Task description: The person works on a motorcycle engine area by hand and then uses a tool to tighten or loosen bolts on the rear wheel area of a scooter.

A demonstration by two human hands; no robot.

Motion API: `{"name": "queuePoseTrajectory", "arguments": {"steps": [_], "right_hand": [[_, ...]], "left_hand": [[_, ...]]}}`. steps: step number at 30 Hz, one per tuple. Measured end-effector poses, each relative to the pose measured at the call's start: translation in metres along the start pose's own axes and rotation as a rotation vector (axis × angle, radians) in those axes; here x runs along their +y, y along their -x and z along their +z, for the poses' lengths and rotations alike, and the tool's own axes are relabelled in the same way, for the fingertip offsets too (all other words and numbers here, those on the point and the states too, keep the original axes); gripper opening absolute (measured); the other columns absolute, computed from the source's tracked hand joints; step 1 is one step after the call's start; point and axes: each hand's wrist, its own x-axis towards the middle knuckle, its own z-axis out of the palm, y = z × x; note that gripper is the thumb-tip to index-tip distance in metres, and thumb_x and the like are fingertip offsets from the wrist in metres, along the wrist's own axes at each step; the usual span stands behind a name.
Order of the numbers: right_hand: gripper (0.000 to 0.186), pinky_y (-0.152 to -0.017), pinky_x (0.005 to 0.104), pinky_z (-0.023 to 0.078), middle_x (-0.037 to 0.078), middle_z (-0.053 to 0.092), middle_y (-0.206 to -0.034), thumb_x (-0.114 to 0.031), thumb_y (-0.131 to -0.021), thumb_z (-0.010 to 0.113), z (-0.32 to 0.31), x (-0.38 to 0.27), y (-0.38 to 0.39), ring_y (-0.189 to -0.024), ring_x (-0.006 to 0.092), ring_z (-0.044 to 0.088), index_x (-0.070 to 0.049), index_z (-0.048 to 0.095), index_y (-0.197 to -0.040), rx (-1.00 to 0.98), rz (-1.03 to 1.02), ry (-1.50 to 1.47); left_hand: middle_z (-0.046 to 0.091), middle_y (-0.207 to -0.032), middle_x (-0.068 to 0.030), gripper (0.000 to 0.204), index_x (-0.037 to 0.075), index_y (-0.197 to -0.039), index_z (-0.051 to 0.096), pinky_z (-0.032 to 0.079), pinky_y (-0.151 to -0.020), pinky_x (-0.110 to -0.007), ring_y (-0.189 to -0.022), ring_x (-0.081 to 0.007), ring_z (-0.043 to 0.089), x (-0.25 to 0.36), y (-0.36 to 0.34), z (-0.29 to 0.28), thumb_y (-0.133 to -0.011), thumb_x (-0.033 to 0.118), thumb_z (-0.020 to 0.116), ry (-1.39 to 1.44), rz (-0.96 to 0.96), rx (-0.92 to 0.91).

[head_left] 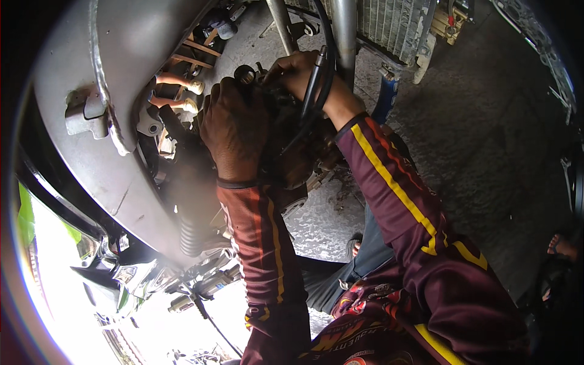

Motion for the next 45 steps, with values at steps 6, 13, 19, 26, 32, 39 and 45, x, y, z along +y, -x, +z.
{"name": "queuePoseTrajectory", "arguments": {"steps": [6,13,19,26,32,39,45], "right_hand": [[0.015,-0.075,0.0264,0.051,0.008,0.071,-0.083,-0.014,-0.078,0.066,-0.006,-0.016,0.003,-0.078,0.0149,0.067,-0.006,0.074,-0.088,-0.006,0.093,-0.128],[0.017,-0.074,0.0270,0.052,0.008,0.070,-0.081,-0.013,-0.077,0.064,-0.004,-0.006,-0.003,-0.077,0.0150,0.067,-0.006,0.073,-0.090,0.025,0.074,-0.098],[0.018,-0.073,0.0259,0.051,0.008,0.070,-0.079,-0.016,-0.077,0.064,-0.006,-0.008,-0.004,-0.074,0.0118,0.065,-0.006,0.074,-0.089,-0.003,0.146,-0.102],[0.019,-0.074,0.0257,0.051,0.007,0.070,-0.079,-0.018,-0.076,0.068,-0.006,-0.015,0.004,-0.074,0.0119,0.065,-0.006,0.074,-0.089,-0.083,0.127,-0.071],[0.020,-0.077,0.0267,0.051,0.009,0.071,-0.081,-0.019,-0.075,0.068,-0.003,-0.011,0.005,-0.076,0.0148,0.067,-0.007,0.074,-0.090,0.094,0.032,-0.124],[0.017,-0.077,0.0268,0.051,0.009,0.071,-0.082,-0.017,-0.081,0.068,-0.010,-0.012,0.000,-0.077,0.0151,0.067,-0.006,0.074,-0.091,-0.031,0.070,-0.051],[0.015,-0.076,0.0264,0.052,0.009,0.072,-0.083,-0.015,-0.082,0.066,-0.006,-0.003,-0.002,-0.078,0.0141,0.068,-0.006,0.074,-0.091,-0.061,0.132,-0.171]], "left_hand": [[0.062,-0.099,-0.0153,0.029,0.005,-0.095,0.059,0.046,-0.083,-0.048,-0.095,-0.0367,0.060,-0.001,0.001,-0.001,-0.085,0.033,0.058,0.003,0.001,0.021],[0.063,-0.097,-0.0153,0.029,0.005,-0.096,0.059,0.046,-0.083,-0.048,-0.094,-0.0371,0.061,0.000,0.000,0.001,-0.085,0.032,0.058,0.023,0.014,0.021],[0.062,-0.098,-0.0153,0.028,0.005,-0.095,0.058,0.046,-0.083,-0.048,-0.096,-0.0367,0.060,0.001,-0.001,0.003,-0.085,0.031,0.058,0.040,0.006,0.026],[0.062,-0.098,-0.0153,0.029,0.005,-0.095,0.058,0.045,-0.083,-0.048,-0.096,-0.0362,0.060,0.003,0.000,-0.002,-0.086,0.032,0.057,0.011,-0.037,-0.008],[0.062,-0.097,-0.0154,0.028,0.005,-0.094,0.058,0.045,-0.083,-0.047,-0.095,-0.0363,0.061,-0.001,0.001,0.000,-0.085,0.032,0.058,0.020,-0.018,-0.002],[0.063,-0.095,-0.0161,0.028,0.004,-0.094,0.058,0.045,-0.083,-0.049,-0.094,-0.0371,0.061,0.002,-0.001,0.001,-0.084,0.031,0.058,0.021,-0.011,-0.002],[0.063,-0.095,-0.0162,0.028,0.004,-0.092,0.058,0.046,-0.083,-0.049,-0.095,-0.0377,0.060,0.001,-0.001,0.003,-0.083,0.030,0.059,0.034,0.026,0.035]]}}
